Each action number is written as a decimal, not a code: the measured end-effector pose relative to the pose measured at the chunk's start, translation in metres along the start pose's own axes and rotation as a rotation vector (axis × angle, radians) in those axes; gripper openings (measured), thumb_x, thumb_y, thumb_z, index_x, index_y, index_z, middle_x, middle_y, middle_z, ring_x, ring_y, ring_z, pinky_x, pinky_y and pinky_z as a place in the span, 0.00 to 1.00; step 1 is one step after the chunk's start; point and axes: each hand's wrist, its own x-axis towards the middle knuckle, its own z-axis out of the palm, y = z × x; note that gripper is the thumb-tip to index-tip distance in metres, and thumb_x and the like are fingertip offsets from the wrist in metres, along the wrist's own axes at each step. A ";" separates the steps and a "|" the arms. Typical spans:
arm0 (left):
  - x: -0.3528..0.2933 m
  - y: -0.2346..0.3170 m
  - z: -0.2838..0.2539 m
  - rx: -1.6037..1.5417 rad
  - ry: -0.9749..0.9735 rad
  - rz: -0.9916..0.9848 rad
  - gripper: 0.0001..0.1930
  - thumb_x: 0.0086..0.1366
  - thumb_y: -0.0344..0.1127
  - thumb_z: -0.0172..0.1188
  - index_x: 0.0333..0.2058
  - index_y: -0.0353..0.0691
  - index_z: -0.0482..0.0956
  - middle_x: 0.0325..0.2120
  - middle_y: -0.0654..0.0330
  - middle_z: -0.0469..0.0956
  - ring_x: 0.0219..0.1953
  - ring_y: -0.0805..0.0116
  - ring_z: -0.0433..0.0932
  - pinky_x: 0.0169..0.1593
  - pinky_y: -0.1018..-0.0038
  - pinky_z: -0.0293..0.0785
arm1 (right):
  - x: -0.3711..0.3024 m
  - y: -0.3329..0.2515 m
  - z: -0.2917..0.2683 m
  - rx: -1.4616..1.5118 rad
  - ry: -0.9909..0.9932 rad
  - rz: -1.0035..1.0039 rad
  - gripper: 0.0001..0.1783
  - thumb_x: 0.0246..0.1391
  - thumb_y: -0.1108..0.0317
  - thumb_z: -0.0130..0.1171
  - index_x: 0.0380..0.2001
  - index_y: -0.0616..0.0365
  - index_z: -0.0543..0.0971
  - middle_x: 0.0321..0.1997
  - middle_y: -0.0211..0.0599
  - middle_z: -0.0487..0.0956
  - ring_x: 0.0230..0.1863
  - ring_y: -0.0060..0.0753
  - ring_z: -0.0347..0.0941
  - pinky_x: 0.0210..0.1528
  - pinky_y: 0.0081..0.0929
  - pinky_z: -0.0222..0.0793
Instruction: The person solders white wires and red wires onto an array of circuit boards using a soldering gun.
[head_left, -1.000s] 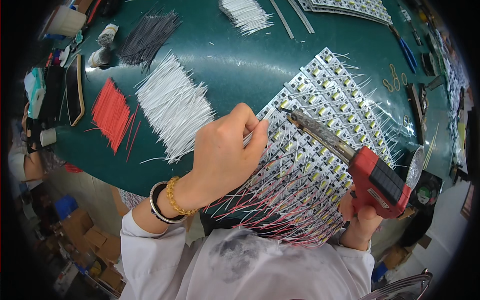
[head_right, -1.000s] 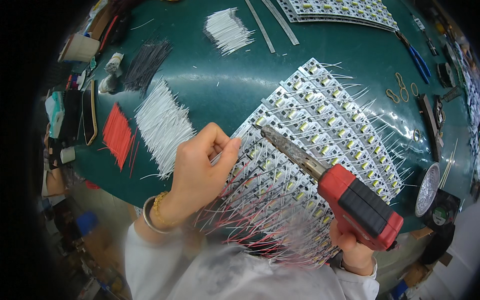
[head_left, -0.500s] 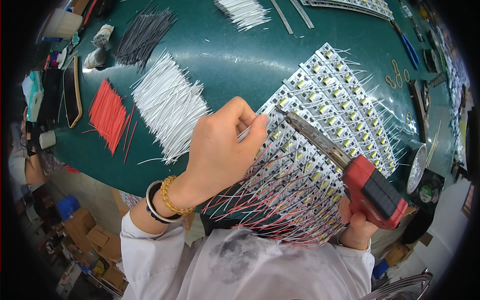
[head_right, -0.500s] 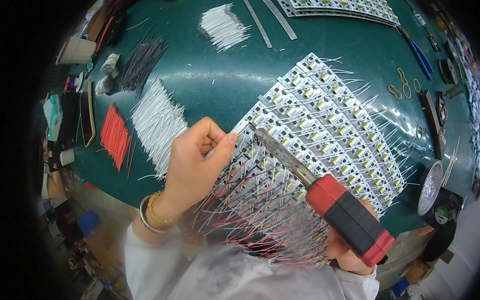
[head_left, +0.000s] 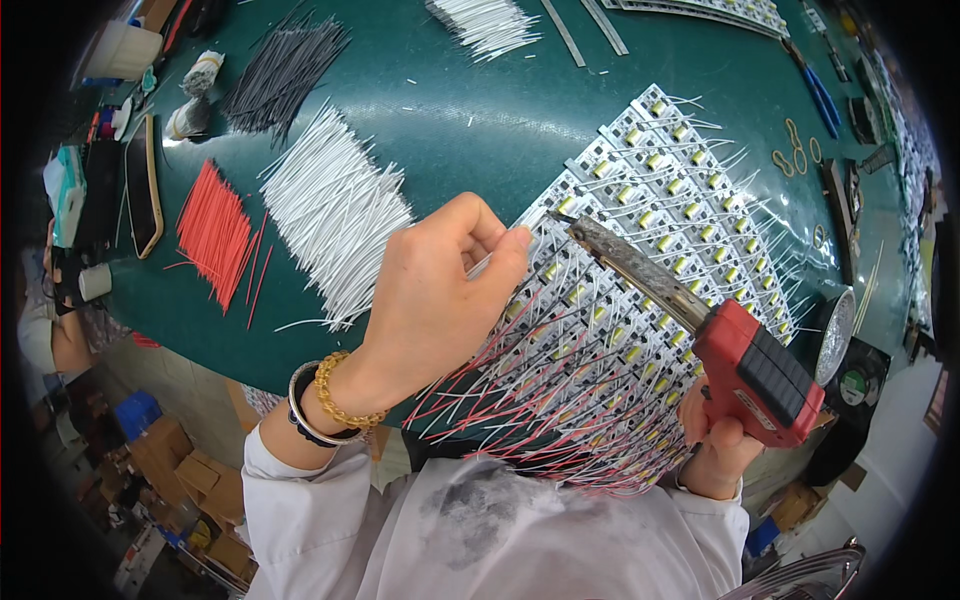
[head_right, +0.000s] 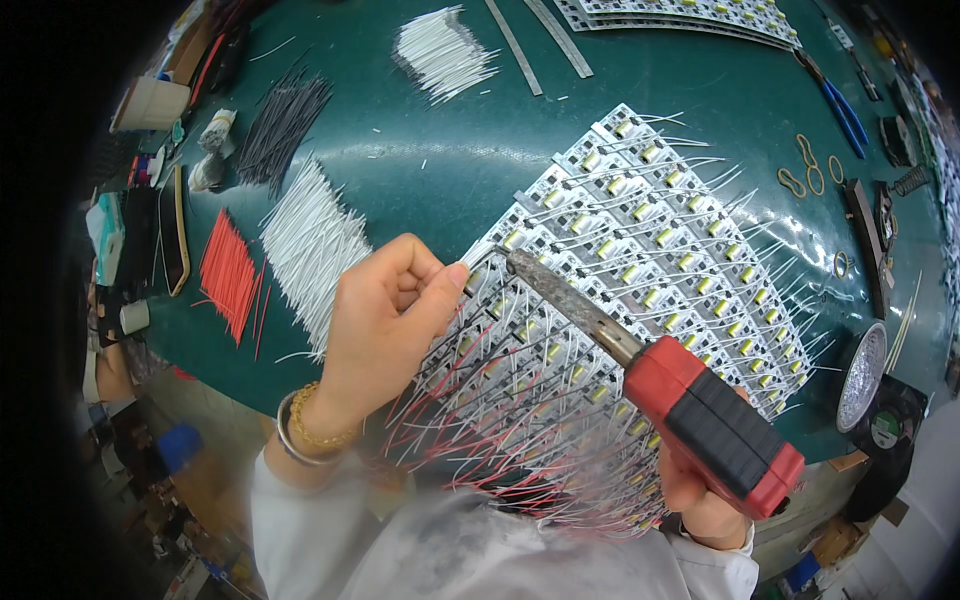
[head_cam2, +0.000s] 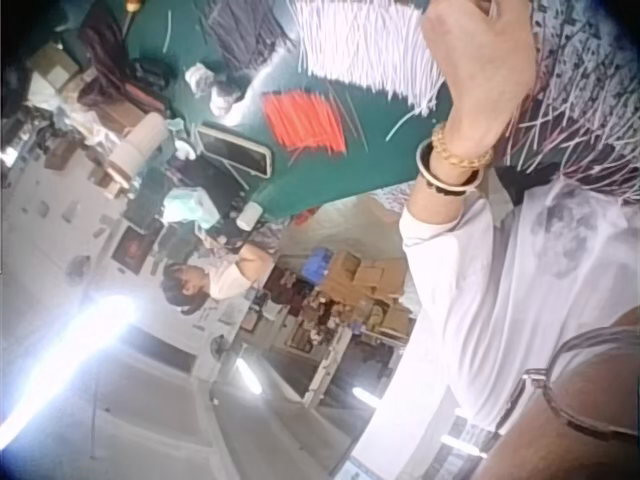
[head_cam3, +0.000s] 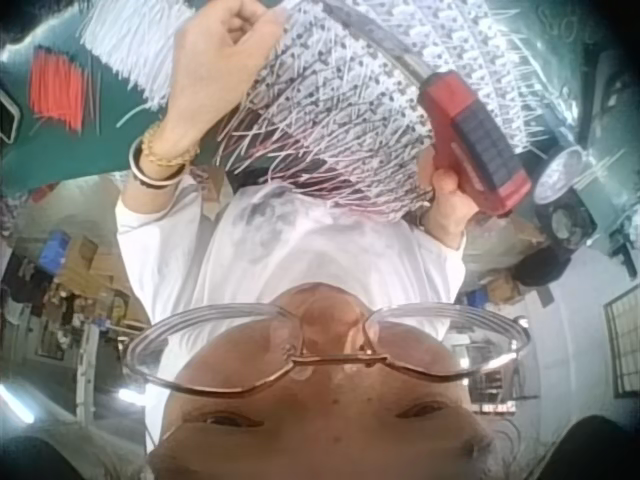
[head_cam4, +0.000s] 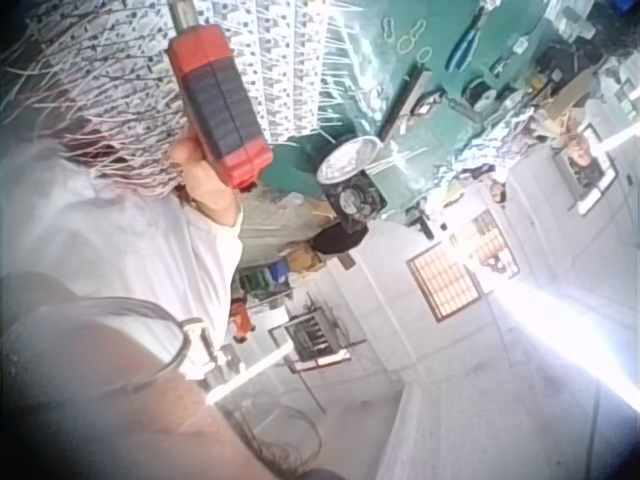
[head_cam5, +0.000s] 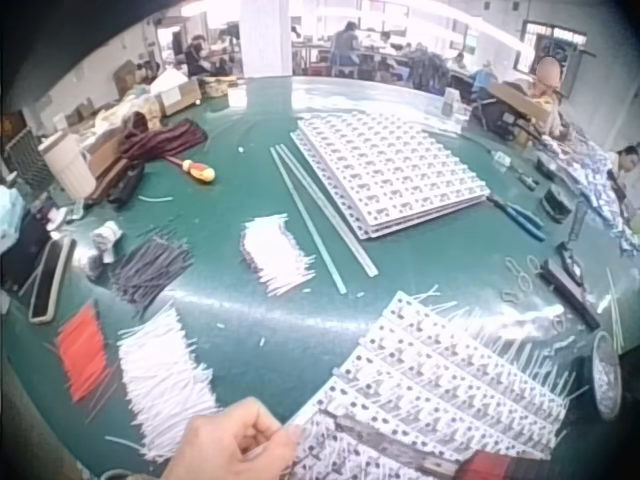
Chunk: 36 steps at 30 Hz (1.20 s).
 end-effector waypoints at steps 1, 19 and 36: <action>0.000 0.000 0.000 0.001 0.001 -0.006 0.09 0.66 0.28 0.58 0.26 0.34 0.70 0.18 0.68 0.73 0.20 0.88 0.68 0.22 0.87 0.61 | 0.008 0.001 -0.002 -0.002 0.000 0.000 0.45 0.35 0.37 0.70 0.51 0.58 0.75 0.28 0.26 0.74 0.19 0.14 0.64 0.20 0.19 0.53; 0.001 -0.002 -0.001 0.024 0.010 0.012 0.09 0.65 0.28 0.58 0.26 0.34 0.70 0.18 0.67 0.74 0.20 0.88 0.68 0.22 0.87 0.60 | -0.009 -0.004 -0.004 -0.036 0.007 -0.012 0.43 0.35 0.37 0.70 0.49 0.58 0.76 0.28 0.26 0.74 0.20 0.14 0.64 0.20 0.19 0.53; -0.027 0.038 0.005 0.150 0.103 0.243 0.02 0.63 0.23 0.58 0.34 0.30 0.76 0.22 0.58 0.80 0.23 0.76 0.79 0.28 0.82 0.74 | -0.029 -0.011 -0.008 -0.010 0.091 -0.069 0.42 0.35 0.37 0.70 0.48 0.59 0.77 0.27 0.25 0.73 0.20 0.14 0.64 0.21 0.19 0.53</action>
